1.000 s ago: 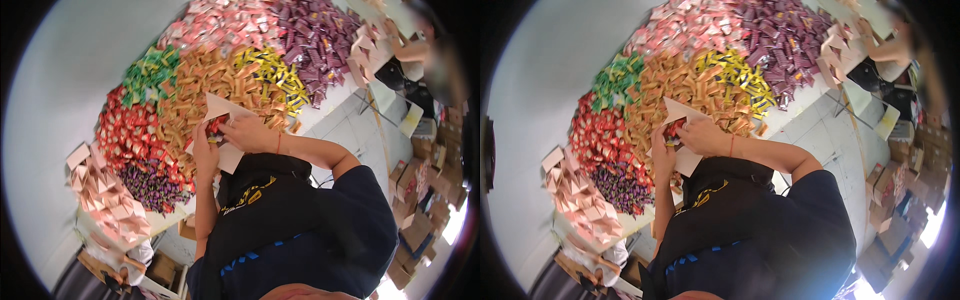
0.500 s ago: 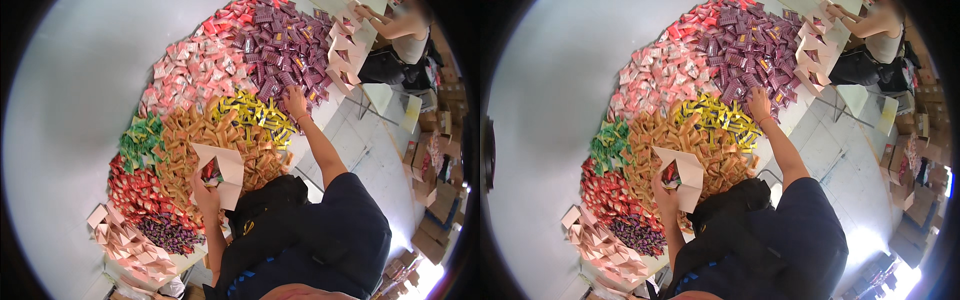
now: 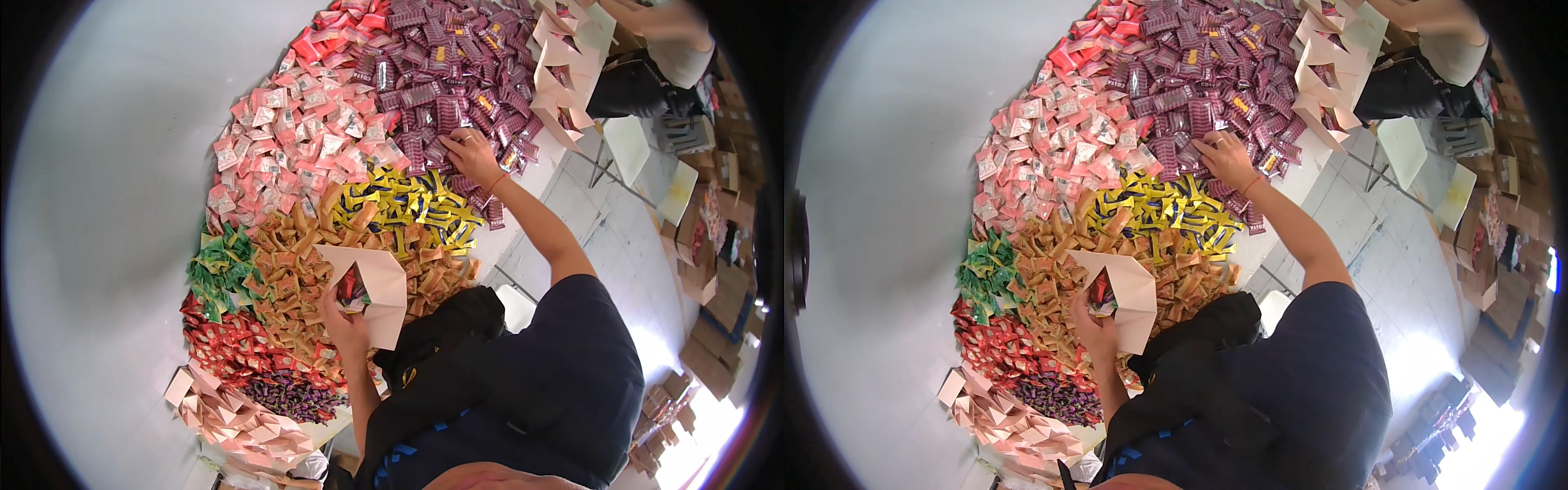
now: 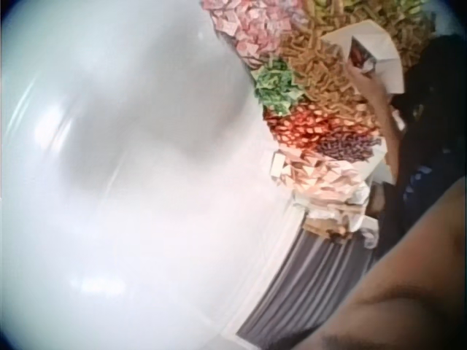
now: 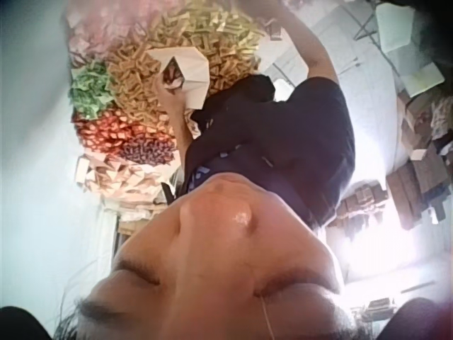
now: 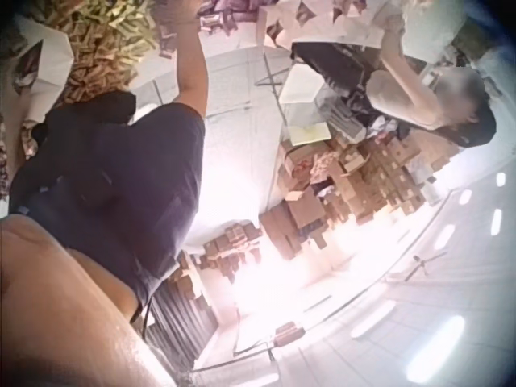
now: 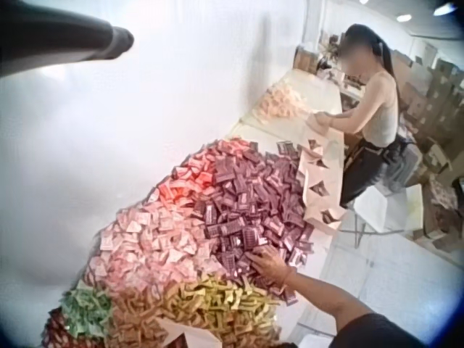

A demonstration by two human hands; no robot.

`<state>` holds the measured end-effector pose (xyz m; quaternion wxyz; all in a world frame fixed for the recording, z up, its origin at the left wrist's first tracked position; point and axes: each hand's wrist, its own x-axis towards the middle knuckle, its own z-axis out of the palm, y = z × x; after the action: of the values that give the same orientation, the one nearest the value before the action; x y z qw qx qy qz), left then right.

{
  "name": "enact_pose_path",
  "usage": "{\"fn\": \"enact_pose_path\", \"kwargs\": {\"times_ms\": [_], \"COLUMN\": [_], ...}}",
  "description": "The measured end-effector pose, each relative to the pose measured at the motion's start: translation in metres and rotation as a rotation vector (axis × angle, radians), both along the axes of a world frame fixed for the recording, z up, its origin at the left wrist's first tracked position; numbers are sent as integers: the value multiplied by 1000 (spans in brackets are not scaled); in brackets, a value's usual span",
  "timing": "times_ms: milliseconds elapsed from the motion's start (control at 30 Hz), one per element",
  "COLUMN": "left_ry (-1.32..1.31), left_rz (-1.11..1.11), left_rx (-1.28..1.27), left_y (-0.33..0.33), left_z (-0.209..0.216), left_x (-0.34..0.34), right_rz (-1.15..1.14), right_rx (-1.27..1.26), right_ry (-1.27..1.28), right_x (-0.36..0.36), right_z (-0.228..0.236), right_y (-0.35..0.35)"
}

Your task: The person repeatedly picks small wrapped candies from a large mixed pile on a table and places them into small pink paper boxes. They handle candies of various colors and wrappers, filling each box one at a time and setting it aside.

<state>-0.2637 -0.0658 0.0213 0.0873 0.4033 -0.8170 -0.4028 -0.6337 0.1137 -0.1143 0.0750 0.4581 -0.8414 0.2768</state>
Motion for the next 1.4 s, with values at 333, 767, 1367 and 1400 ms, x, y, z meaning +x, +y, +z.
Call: {"fn": "enact_pose_path", "kwargs": {"times_ms": [333, 767, 1367, 1400], "left_ry": [-13, 46, -28, 9], "left_rz": [-48, 111, 224, 227], "left_rx": [-41, 2, -226, -218], "left_y": [-2, 7, 31, 32], "left_z": [15, 18, 58, 60], "left_x": [-13, 29, 109, 109], "right_rz": [94, 163, 572, 630], "right_rx": [142, 398, 26, 77], "right_ry": [-157, -170, -1598, -1417], "right_x": [-18, -48, 239, 265], "right_z": [26, 16, 240, 251], "right_y": [-104, -154, -99, -98]}}
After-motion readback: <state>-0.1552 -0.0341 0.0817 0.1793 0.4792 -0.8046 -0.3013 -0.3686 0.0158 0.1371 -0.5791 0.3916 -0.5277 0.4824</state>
